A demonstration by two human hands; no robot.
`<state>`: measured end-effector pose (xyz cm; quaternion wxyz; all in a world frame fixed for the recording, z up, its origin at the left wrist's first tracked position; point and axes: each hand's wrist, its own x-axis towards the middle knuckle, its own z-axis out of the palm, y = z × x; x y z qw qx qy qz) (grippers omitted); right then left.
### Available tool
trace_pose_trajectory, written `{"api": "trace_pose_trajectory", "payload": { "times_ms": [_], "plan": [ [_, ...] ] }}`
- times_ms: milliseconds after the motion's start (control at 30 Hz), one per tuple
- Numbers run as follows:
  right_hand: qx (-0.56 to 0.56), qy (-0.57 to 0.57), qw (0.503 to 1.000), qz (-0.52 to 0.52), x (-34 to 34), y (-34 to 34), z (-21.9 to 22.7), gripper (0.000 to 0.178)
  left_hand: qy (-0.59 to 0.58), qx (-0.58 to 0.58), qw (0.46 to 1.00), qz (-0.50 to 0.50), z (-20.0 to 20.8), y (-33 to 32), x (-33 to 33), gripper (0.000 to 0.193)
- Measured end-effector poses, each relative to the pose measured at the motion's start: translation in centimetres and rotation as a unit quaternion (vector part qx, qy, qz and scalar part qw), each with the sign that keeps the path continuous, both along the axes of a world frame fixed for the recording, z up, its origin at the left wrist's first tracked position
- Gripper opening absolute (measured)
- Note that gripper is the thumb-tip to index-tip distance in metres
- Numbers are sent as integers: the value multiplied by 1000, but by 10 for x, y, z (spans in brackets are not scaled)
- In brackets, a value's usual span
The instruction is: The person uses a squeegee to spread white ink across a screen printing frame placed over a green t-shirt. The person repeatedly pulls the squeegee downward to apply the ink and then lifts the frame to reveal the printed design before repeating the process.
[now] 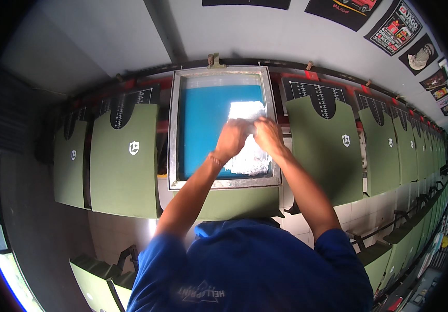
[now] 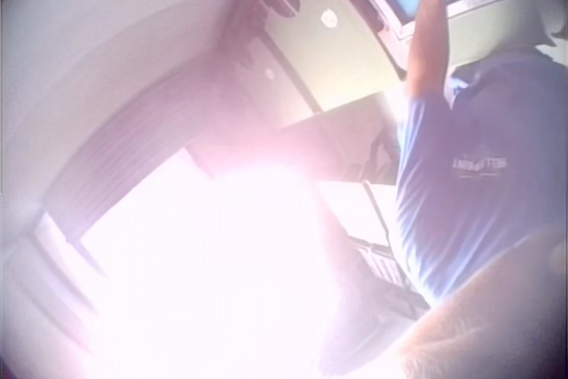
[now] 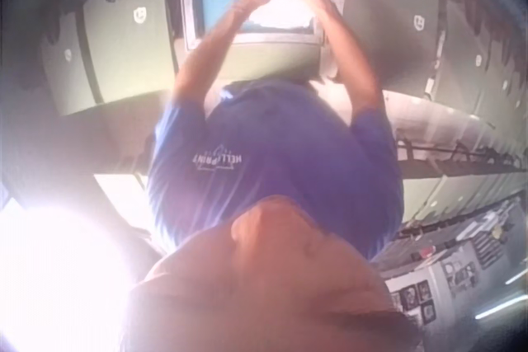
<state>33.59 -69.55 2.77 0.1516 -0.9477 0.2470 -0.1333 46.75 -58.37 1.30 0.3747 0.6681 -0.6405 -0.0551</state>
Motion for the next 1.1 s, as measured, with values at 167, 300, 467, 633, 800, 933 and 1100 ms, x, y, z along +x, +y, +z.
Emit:
{"api": "trace_pose_trajectory", "payload": {
  "times_ms": [167, 300, 467, 633, 800, 933, 1100],
  "plan": [
    [36, 1, 999, 8, -67, 78, -1, 24, 16, 27, 999, 4, 6, 82, -68, 32],
    [55, -1, 998, -19, -100, 126, -11, 30, 49, 66, 996, 30, -7, 127, -105, 40],
    [18, -42, 999, -15, -73, 99, -41, 26, 10, 58, 998, 36, -40, 101, -84, 37],
    [-17, 21, 1000, -8, 5, 3, -24, 11, 38, 35, 998, 22, -27, 2, -2, 33],
    [36, 43, 998, 3, 27, -24, -3, 11, 49, 44, 998, 5, 10, -18, 21, 28],
    [-4, 15, 1000, 17, -12, 22, -3, 20, 13, 31, 999, 37, 3, 27, -21, 35],
    [14, -13, 999, 26, -88, 105, -19, 31, 30, 116, 992, 41, -22, 113, -93, 45]
  ]
}}
